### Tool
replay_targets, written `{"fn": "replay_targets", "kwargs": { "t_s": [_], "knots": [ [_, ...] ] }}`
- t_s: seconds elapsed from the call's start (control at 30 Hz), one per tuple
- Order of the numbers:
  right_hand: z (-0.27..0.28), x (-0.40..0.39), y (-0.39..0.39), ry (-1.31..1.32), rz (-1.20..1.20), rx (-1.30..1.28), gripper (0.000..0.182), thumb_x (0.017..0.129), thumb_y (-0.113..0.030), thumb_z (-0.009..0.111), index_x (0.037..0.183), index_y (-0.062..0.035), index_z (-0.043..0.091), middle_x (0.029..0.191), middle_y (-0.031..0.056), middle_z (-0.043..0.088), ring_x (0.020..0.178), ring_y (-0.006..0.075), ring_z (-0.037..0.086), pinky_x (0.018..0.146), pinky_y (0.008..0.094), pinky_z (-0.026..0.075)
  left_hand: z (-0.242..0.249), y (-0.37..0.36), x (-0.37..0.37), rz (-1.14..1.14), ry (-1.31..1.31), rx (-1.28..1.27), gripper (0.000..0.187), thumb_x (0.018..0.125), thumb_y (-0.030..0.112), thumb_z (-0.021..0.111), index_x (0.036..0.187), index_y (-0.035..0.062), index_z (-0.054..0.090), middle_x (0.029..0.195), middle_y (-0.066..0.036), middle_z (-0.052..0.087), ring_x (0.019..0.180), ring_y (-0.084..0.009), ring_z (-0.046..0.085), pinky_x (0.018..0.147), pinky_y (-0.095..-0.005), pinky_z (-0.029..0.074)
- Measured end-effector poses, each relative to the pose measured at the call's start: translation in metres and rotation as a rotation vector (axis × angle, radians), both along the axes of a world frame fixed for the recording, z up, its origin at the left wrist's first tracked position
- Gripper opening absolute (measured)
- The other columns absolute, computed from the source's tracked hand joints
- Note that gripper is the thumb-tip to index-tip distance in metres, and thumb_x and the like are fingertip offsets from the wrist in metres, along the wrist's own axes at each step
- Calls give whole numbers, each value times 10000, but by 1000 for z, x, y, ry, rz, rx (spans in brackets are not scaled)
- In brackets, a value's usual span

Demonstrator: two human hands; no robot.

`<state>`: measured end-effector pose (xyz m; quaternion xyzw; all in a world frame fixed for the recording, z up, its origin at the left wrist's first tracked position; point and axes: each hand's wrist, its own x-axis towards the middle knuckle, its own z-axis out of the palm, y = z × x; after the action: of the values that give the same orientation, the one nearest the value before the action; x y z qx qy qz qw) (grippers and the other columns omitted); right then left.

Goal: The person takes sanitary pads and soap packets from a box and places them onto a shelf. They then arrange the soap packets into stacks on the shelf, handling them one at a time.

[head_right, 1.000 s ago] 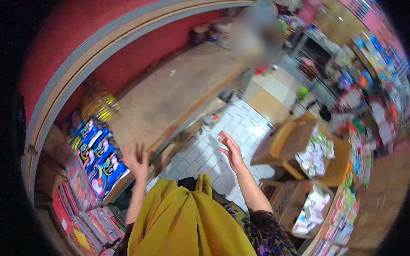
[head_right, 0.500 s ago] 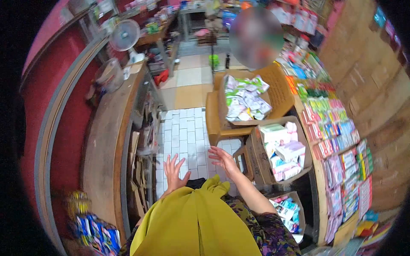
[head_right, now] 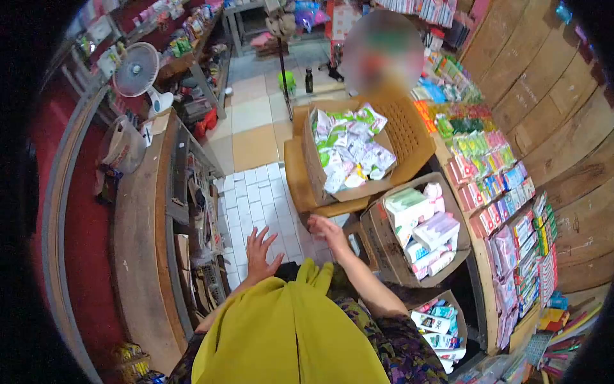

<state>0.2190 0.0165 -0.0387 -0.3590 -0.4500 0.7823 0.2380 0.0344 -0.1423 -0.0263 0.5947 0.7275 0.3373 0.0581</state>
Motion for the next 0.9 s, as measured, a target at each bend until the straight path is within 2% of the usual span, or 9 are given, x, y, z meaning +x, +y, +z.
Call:
{"fn": "replay_targets", "kwargs": {
  "t_s": [0.2, 0.37, 0.43, 0.47, 0.57, 0.67, 0.77, 0.8, 0.9],
  "knots": [
    [-10, -16, 48, -11, -100, 5, 347, 918, -299, 526, 1212, -115, 547, 1115, 2, 601, 938, 111, 563, 798, 277, 444, 7, 43, -16, -90, -22, -69, 534, 749, 270, 662, 1247, 182, 489, 1369, -98, 364, 1317, -383, 230, 1042, -591, 163],
    [-41, -23, 145, -146, -197, 2, 331, 884, -305, 585, 1163, -125, 581, 1035, -38, 611, 840, 85, 566, 705, 240, 454, 1, 79, -29, 50, -24, -62, 557, 736, 242, 681, 1251, 160, 486, 1361, -108, 374, 1315, -384, 237, 1045, -585, 156],
    [-72, -32, 205, -192, -271, 291, 264, 875, -229, 606, 1102, -95, 619, 930, -39, 622, 732, 67, 543, 632, 211, 446, 5, 91, -29, 133, -47, -80, 543, 729, 222, 686, 1234, 136, 504, 1360, -113, 383, 1316, -384, 236, 1050, -571, 155],
    [-97, -36, 238, -232, -248, 483, 248, 874, -204, 602, 1075, -60, 630, 918, -12, 636, 761, 75, 558, 646, 224, 453, 2, 96, -29, 161, -53, -101, 538, 730, 222, 685, 1231, 133, 508, 1360, -116, 385, 1316, -384, 236, 1051, -568, 155],
    [-77, -52, 291, -485, -175, 399, 422, 784, -331, 675, 1068, -23, 625, 952, 105, 660, 844, 176, 622, 746, 280, 478, 9, 119, -24, 193, -66, -171, 526, 737, 212, 682, 1227, 127, 510, 1358, -131, 391, 1307, -399, 246, 1049, -563, 158],
    [-126, -64, 331, -697, 22, 665, 517, 731, -390, 687, 1095, -31, 612, 1001, 140, 647, 904, 265, 623, 788, 350, 480, 15, 140, -15, 202, -63, -168, 518, 736, 185, 683, 1221, 124, 512, 1355, -144, 391, 1301, -412, 247, 1046, -549, 181],
    [-142, -76, 325, -767, 55, 706, 509, 724, -390, 674, 1114, -68, 613, 1048, 170, 626, 966, 312, 599, 818, 406, 466, 23, 160, -4, 246, -70, -137, 519, 737, 176, 683, 1223, 121, 509, 1354, -150, 390, 1298, -416, 247, 1036, -537, 209],
    [-136, -80, 323, -779, 128, 636, 564, 715, -346, 690, 1204, -109, 539, 1070, 202, 607, 988, 309, 590, 809, 411, 465, 26, 166, 0, 261, -64, -150, 508, 745, 181, 682, 1220, 117, 514, 1356, -154, 388, 1292, -420, 254, 1026, -529, 230],
    [-127, -85, 306, -831, 137, 607, 628, 706, -278, 705, 1245, -78, 453, 932, 156, 632, 888, 305, 612, 787, 398, 464, 29, 174, 8, 267, -101, -180, 493, 757, 194, 681, 1215, 109, 520, 1360, -153, 385, 1294, -413, 255, 1026, -524, 235]
  ]
}}
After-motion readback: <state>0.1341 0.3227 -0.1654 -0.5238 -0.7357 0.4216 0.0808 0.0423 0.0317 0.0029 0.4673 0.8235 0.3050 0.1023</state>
